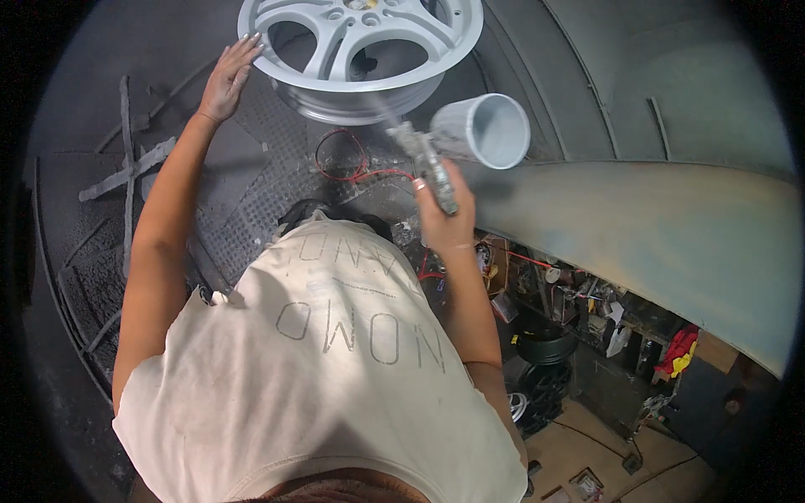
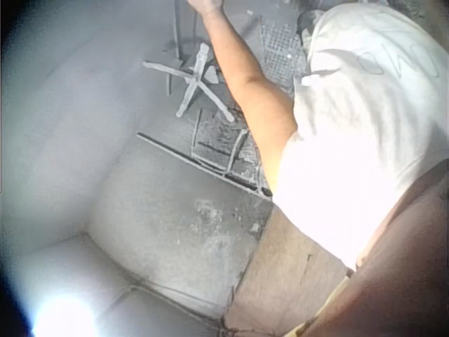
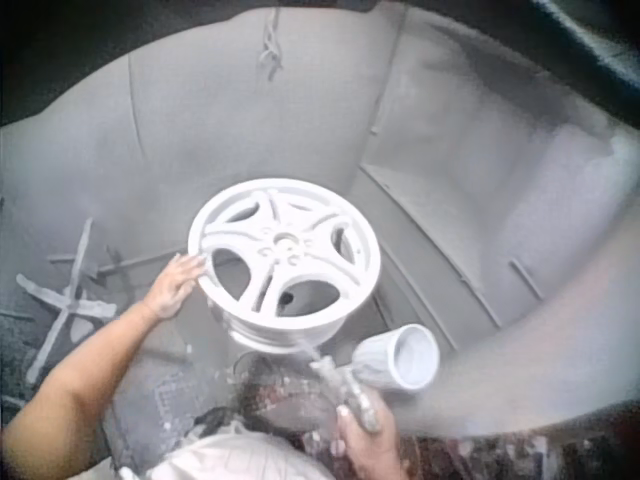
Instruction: The person sprays a silver car wheel with a paint gun, applying a coat of white paint. They rotate the wheel to cover different sections, including the spokes and rim, ensuring even coverage on the surface.
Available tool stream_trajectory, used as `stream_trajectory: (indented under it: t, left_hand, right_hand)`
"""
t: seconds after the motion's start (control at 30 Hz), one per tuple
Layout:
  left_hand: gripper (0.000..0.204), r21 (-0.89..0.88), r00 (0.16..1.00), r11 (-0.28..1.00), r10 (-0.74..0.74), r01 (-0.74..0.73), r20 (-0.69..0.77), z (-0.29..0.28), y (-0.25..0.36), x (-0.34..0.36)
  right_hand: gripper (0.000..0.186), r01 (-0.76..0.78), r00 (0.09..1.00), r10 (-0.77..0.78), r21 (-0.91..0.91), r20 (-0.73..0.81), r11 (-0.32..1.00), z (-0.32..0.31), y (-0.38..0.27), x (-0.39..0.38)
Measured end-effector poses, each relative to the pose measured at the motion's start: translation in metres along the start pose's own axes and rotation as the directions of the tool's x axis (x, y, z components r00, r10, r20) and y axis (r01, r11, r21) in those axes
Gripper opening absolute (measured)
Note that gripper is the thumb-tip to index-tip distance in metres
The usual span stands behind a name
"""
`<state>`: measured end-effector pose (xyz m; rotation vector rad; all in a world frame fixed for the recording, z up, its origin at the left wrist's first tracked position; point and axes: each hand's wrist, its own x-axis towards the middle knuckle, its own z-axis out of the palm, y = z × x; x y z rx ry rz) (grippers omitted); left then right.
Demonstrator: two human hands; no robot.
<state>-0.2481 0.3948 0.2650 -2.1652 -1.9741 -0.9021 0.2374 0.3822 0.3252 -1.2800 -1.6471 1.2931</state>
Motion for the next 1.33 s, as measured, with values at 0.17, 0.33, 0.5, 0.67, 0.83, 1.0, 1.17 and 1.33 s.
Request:
stream_trajectory:
  t: [0.17, 0.33, 0.5, 0.67, 0.83, 1.0, 1.17, 1.33]
  left_hand:
    - [0.048, 0.32, 0.985, 0.934, -0.134, 0.161, -0.105, 0.007, 0.032, 0.005]
    - [0.056, 0.085, 0.987, 0.989, -0.127, 0.119, 0.097, 0.017, 0.147, -0.015]
    - [0.052, 0.166, 0.993, 0.981, -0.109, 0.1, 0.044, 0.025, 0.125, -0.02]
    - [0.05, 0.121, 0.996, 0.991, -0.068, 0.061, 0.053, 0.017, 0.1, -0.019]
    - [0.049, 0.09, 0.997, 0.994, -0.063, 0.06, 0.038, 0.019, 0.092, -0.016]
    - [0.048, 0.079, 0.998, 0.996, -0.043, 0.038, 0.056, 0.018, 0.086, -0.013]
    - [0.047, 0.083, 0.996, 0.996, -0.047, 0.04, 0.081, 0.01, 0.087, -0.015]
    - [0.047, 0.204, 0.989, 0.976, -0.099, 0.075, 0.111, 0.01, 0.094, -0.013]
  right_hand:
    - [0.038, 0.047, 0.972, -0.049, -0.018, -0.229, 0.999, -0.023, 0.023, 0.021]
    - [0.043, -0.115, 0.973, 0.146, 0.171, -0.18, 0.978, -0.002, 0.028, 0.007]
    - [0.045, -0.135, 0.991, 0.132, 0.142, 0.034, 0.981, 0.02, 0.044, -0.02]
    - [0.045, 0.06, 0.978, -0.078, -0.097, -0.194, 0.993, 0.003, 0.057, -0.01]
    - [0.045, 0.011, 0.929, -0.065, -0.147, -0.365, 0.989, -0.025, 0.071, 0.006]
    - [0.048, -0.068, 0.961, 0.043, -0.081, -0.273, 0.994, -0.012, 0.103, -0.009]
    - [0.047, -0.089, 0.995, 0.089, -0.004, 0.041, 0.996, 0.001, 0.085, -0.041]
    - [0.047, 0.037, 0.999, -0.036, -0.025, 0.012, 0.999, -0.01, 0.097, -0.04]
